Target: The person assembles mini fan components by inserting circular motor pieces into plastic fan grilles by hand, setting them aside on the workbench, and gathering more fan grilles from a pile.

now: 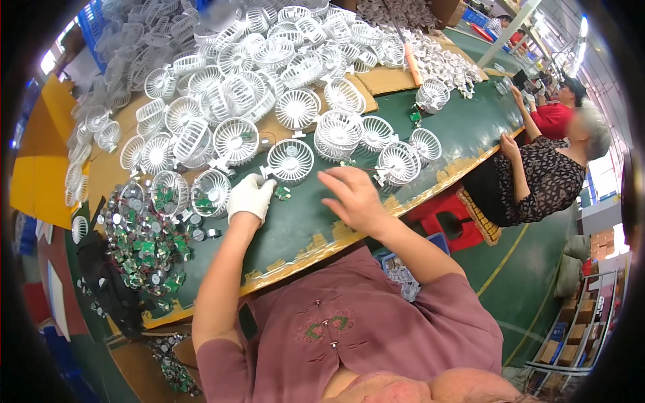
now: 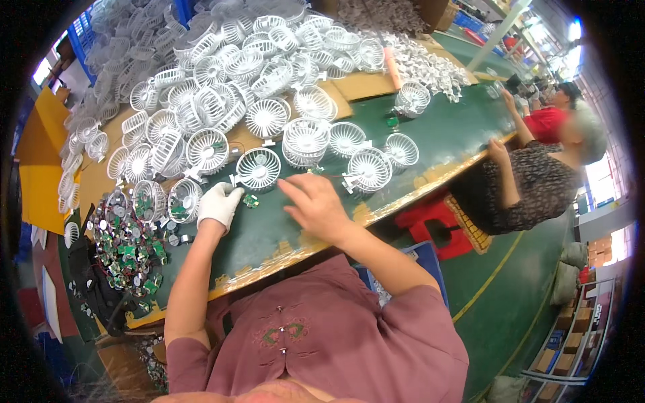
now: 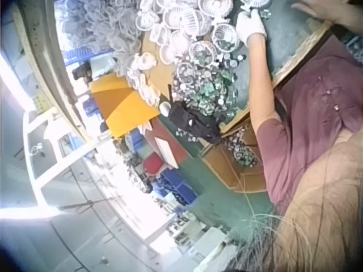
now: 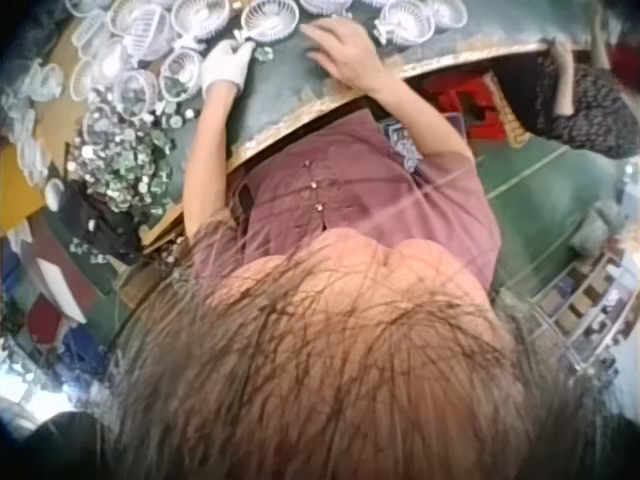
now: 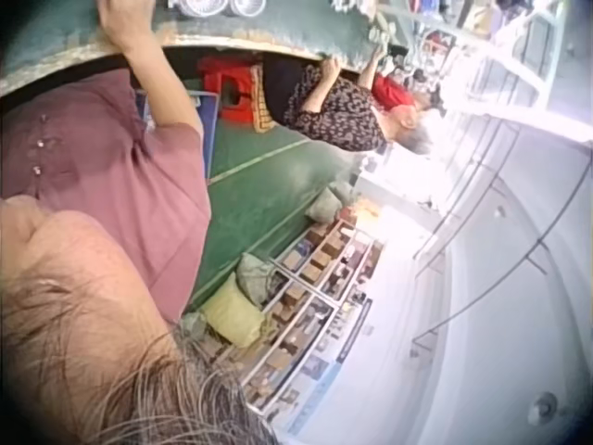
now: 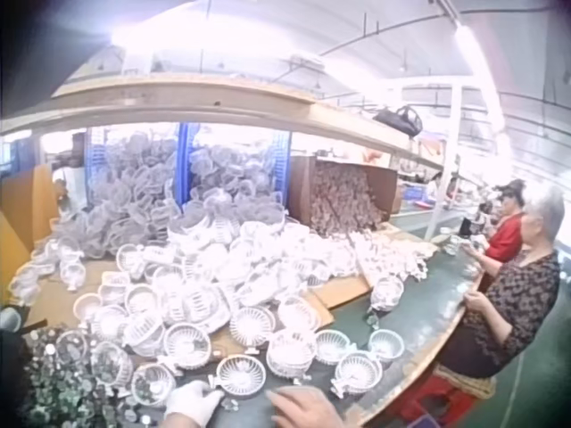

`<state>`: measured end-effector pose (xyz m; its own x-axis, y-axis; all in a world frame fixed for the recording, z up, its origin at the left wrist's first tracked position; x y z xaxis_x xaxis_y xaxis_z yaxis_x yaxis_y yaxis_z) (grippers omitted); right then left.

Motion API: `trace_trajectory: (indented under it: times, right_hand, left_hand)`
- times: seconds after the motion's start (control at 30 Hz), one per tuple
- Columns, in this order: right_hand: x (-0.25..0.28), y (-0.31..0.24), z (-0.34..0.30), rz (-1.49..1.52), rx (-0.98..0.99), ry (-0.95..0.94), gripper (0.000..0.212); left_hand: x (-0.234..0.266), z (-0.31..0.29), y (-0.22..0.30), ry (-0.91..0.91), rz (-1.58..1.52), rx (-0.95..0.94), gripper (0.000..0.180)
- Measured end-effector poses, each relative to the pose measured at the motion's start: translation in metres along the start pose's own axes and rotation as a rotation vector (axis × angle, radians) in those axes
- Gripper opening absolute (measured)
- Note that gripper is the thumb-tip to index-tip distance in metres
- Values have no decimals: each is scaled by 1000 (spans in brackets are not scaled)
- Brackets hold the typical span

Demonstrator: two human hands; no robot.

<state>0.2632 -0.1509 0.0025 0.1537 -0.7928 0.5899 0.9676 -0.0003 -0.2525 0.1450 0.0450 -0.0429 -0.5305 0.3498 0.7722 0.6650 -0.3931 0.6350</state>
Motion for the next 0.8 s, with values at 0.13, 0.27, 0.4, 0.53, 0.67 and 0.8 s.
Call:
trace_trajectory:
  times: [0.13,0.27,0.4,0.53,0.67,0.8]
  right_hand:
    - [-33,-7,12,-4,34,-20,58]
    - [-55,1,14,-57,41,-42,52]
    - [-68,13,7,-40,63,-98,37]
    - [-64,10,11,256,-88,-121,15]
    - [-69,22,6,1138,-1007,-220,20]
    - [-73,20,8,1754,-1449,-37,45]
  left_hand:
    - [-6,-1,-6,51,-19,-7,35]
    - [-5,-4,-14,46,-417,24,27]
    - [14,-16,-6,129,-761,-17,19]
    - [40,-32,-3,207,-949,17,13]
    - [56,-54,-1,192,-1024,45,13]
    - [60,-65,-6,101,-1195,108,14]
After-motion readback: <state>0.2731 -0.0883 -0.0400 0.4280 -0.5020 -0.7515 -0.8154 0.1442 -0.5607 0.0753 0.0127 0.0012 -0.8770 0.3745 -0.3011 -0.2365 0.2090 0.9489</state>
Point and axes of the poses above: each hand's wrist, its own z-axis towards the middle knuckle, its own x-axis out of the back of the hand, y = z × x, the point moved 3 cm from there along z, towards the middle knuckle, and after that the axes turned 14 degrees about y, right-handed, at the moved point
